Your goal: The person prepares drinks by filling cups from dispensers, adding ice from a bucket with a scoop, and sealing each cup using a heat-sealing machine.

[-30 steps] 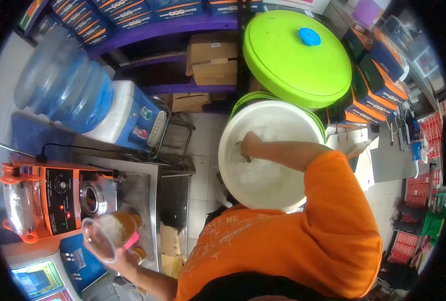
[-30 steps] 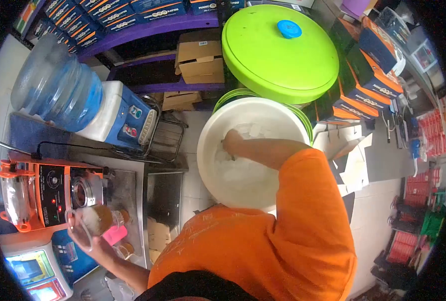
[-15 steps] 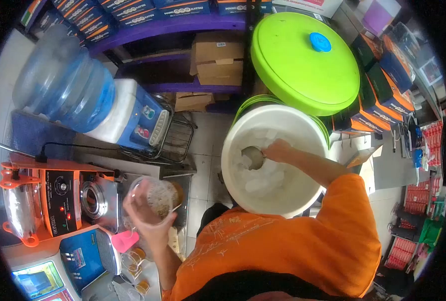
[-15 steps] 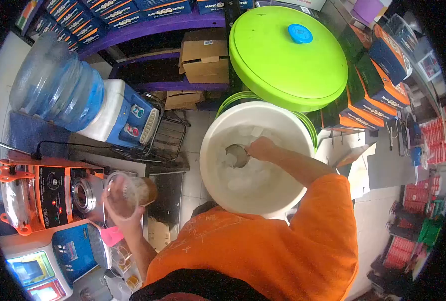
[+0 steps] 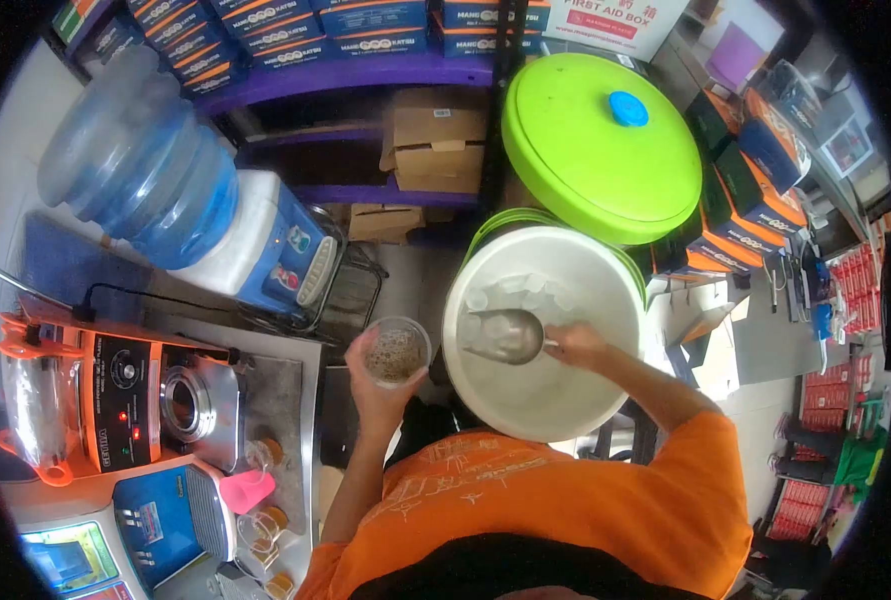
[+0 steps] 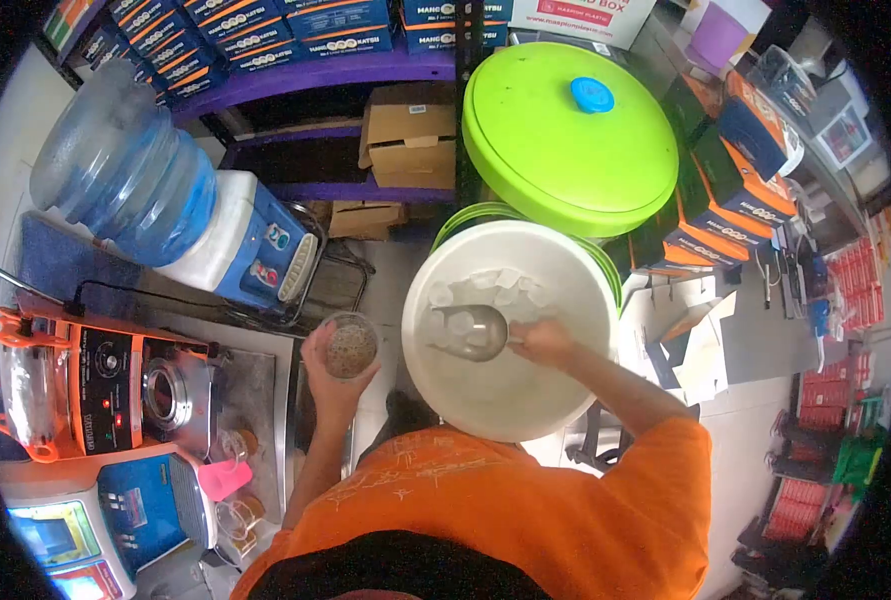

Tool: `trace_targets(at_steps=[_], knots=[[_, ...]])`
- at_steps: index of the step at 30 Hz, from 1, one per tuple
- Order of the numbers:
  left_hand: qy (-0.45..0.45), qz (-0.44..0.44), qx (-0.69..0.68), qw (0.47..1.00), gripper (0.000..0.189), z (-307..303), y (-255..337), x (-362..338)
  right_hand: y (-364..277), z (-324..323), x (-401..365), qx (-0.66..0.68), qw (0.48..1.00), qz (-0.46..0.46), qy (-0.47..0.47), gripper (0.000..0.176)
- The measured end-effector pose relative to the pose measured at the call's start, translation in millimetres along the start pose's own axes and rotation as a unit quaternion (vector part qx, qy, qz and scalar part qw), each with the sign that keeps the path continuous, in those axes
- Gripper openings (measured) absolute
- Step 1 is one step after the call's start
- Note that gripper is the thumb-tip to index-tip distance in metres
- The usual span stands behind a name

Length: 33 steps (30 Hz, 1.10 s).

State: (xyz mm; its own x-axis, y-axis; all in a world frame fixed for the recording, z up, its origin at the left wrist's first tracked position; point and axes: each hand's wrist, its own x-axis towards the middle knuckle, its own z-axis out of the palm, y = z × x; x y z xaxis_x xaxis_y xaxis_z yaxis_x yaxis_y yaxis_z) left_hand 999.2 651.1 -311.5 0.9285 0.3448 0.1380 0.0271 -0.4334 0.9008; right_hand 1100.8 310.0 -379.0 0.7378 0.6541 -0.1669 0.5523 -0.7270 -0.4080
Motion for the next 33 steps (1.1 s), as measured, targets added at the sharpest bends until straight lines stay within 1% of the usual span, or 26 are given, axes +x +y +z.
trace_targets(at_steps=[1, 3, 4, 5, 6, 7, 9, 10, 12, 13, 15, 16, 18, 19, 20, 21, 22, 24, 28, 30, 31, 33], knots=[[-0.007, 0.008, -0.009, 1.000, 0.092, 5, -6, 3, -8, -3, -7, -0.005, 1.000, 0.001, 0.003, 0.024], [-0.017, 0.010, -0.001, 1.000, 0.090, 15, -14, 8, -26, -13, -20, 0.046, 0.998, 0.028, 0.037, 0.029], [-0.026, 0.008, 0.011, 1.000, 0.087, 19, -17, 10, -31, -20, -24, 0.047, 0.998, 0.030, 0.038, 0.029], [-0.030, 0.009, 0.012, 0.999, 0.087, 22, -20, 10, -38, -26, -28, 0.022, 0.997, 0.017, 0.073, 0.028], [-0.022, 0.050, 0.037, 0.998, 0.085, 25, -23, 12, -45, -34, -31, -0.003, 0.994, 0.004, 0.109, 0.027], [-0.016, 0.091, 0.061, 0.994, 0.083, 26, -23, 13, -54, -48, -33, -0.001, 0.994, 0.007, 0.110, 0.027], [-0.026, 0.108, 0.065, 0.992, 0.083, 26, -20, 15, -77, -84, -33, -0.056, 0.992, -0.001, 0.110, 0.024], [-0.031, 0.123, 0.066, 0.990, 0.083, 27, -18, 15, -88, -100, -32, -0.054, 0.992, 0.007, 0.110, 0.024], [-0.045, 0.126, 0.059, 0.989, 0.083, 26, -18, 15, -111, -129, -26, -0.125, 0.989, 0.001, 0.074, 0.021], [-0.049, 0.129, 0.054, 0.989, 0.084, 26, -18, 16, -119, -138, -22, -0.124, 0.989, 0.008, 0.075, 0.021], [-0.057, 0.140, 0.059, 0.987, 0.084, 25, -19, 16, -133, -150, -12, -0.181, 0.983, -0.007, 0.020, 0.022], [-0.059, 0.148, 0.067, 0.985, 0.085, 25, -19, 16, -138, -152, -8, -0.182, 0.983, -0.005, 0.020, 0.022], [-0.054, 0.145, 0.064, 0.986, 0.085, 26, -15, 17, -146, -156, -1, -0.228, 0.973, -0.018, 0.011, 0.025], [-0.049, 0.142, 0.061, 0.987, 0.085, 27, -14, 17, -150, -158, 2, -0.228, 0.974, -0.017, 0.009, 0.025], [-0.051, 0.141, 0.060, 0.987, 0.085, 28, -15, 18, -154, -161, 5, -0.261, 0.965, -0.025, 0.005, 0.025], [-0.049, 0.119, 0.012, 0.992, 0.085, 28, -15, 18, -158, -164, 5, -0.294, 0.955, -0.033, 0.001, 0.024], [-0.047, 0.097, -0.037, 0.994, 0.084, 29, -15, 18, -161, -168, 3, -0.294, 0.955, -0.033, 0.000, 0.024], [-0.046, 0.098, -0.032, 0.994, 0.085, 29, -18, 18, -168, -176, 1, -0.319, 0.946, -0.048, 0.043, 0.019], [-0.027, 0.107, -0.021, 0.994, 0.087, 33, -21, 18, -158, -193, -7, -0.296, 0.953, -0.017, 0.067, 0.018], [-0.018, 0.091, -0.029, 0.995, 0.087, 32, -15, 18, -137, -192, -6, -0.315, 0.945, 0.081, 0.040, 0.022], [-0.011, 0.077, -0.036, 0.996, 0.087, 33, -12, 19, -124, -181, 2, -0.333, 0.935, 0.118, 0.004, 0.018], [-0.003, 0.072, -0.039, 0.997, 0.087, 40, -21, 19, -85, -139, 28, -0.327, 0.933, 0.108, -0.102, 0.016]])
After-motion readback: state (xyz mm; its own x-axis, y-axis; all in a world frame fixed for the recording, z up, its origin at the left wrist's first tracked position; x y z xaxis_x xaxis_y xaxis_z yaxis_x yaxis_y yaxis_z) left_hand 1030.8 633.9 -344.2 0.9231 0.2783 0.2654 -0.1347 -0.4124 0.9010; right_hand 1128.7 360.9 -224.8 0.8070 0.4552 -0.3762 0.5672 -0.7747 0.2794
